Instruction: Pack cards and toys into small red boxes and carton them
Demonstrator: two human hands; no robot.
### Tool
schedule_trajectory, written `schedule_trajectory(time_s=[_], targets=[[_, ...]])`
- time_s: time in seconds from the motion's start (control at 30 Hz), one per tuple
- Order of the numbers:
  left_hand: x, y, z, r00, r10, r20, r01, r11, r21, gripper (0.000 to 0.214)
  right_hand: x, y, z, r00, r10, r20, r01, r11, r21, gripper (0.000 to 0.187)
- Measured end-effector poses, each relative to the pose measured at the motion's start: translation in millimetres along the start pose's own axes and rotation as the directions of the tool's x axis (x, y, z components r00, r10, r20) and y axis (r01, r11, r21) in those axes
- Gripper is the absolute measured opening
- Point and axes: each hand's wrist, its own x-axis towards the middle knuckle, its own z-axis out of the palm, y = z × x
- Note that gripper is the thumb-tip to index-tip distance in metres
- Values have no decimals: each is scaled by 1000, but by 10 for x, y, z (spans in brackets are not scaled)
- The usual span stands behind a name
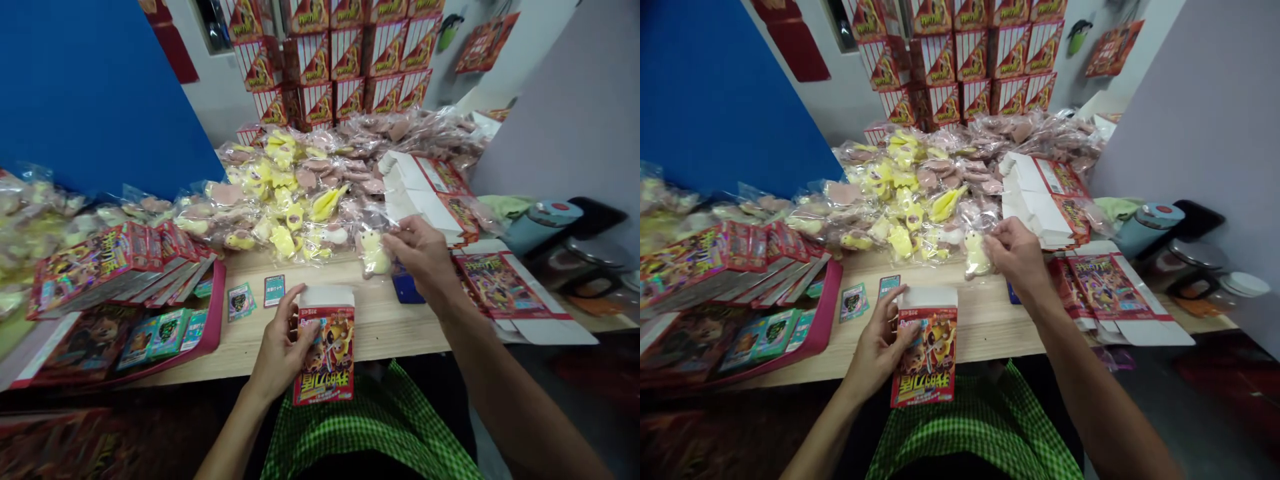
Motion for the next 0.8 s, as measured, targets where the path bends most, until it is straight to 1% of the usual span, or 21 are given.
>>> schedule_trajectory(time_s=[0.03,0.07,0.1,0.13,0.17,0.2,0.27,0.33,0.37,0.4,0.47,0.5,0.57,0.6,0.63,0.67,0.7,0.73,0.77,0.8], targets=[[9,1,37,1000,-19,11,19,1000,-1,61,-38,-65,-1,1000,16,11,-19,974,226,22],[16,1,78,999,-37,15,37,999,-13,60,-82,-120,32,998,25,56,-45,920,390,27],[21,1,120,999,-50,18,51,998,-45,59,-131,-161,92,993,22,114,-74,879,471,30],[22,3,160,998,-57,19,59,994,-97,59,-183,-184,172,988,13,152,-88,861,500,31],[19,7,193,998,-62,23,65,985,-159,59,-235,-190,260,987,-3,159,-77,865,496,30],[13,14,219,997,-66,29,71,972,-222,60,-287,-181,344,990,-29,138,-39,886,463,28],[-8,32,242,997,-69,35,77,944,-320,63,-388,-138,470,994,-111,24,98,944,316,25],[-32,43,236,996,-73,49,86,923,-376,64,-491,-102,520,967,-239,-89,249,960,127,21],[-42,43,226,996,-69,53,85,913,-398,63,-547,-98,521,946,-307,-105,314,948,56,20],[-50,38,215,997,-59,47,74,905,-420,62,-605,-103,512,926,-368,-87,371,929,18,20],[-58,15,190,999,-33,13,35,892,-451,60,-718,-131,482,896,-443,28,443,896,22,21],[-58,0,179,1000,-19,-9,12,888,-460,59,-765,-147,465,892,-442,97,440,897,47,19],[-58,-27,161,1000,9,-27,-21,888,-459,58,-821,-167,427,907,-366,210,348,930,120,8],[-60,-37,156,1000,24,-18,-30,892,-452,57,-826,-171,403,918,-311,245,279,948,156,20],[-62,-42,153,999,40,1,-35,897,-441,55,-817,-173,373,928,-261,267,217,959,183,39],[-66,-44,154,998,52,22,-38,903,-428,53,-797,-177,337,932,-230,280,181,965,189,55],[-70,-42,158,997,62,41,-40,909,-414,52,-772,-185,293,929,-234,287,190,967,171,63],[-73,-39,163,996,71,52,-44,914,-402,51,-745,-201,244,918,-268,293,241,962,127,62],[-74,-35,170,995,80,57,-51,917,-397,51,-721,-224,192,897,-321,303,318,946,61,54],[-74,-33,178,995,87,57,-57,915,-398,50,-699,-254,139,869,-375,323,401,916,-16,40]])
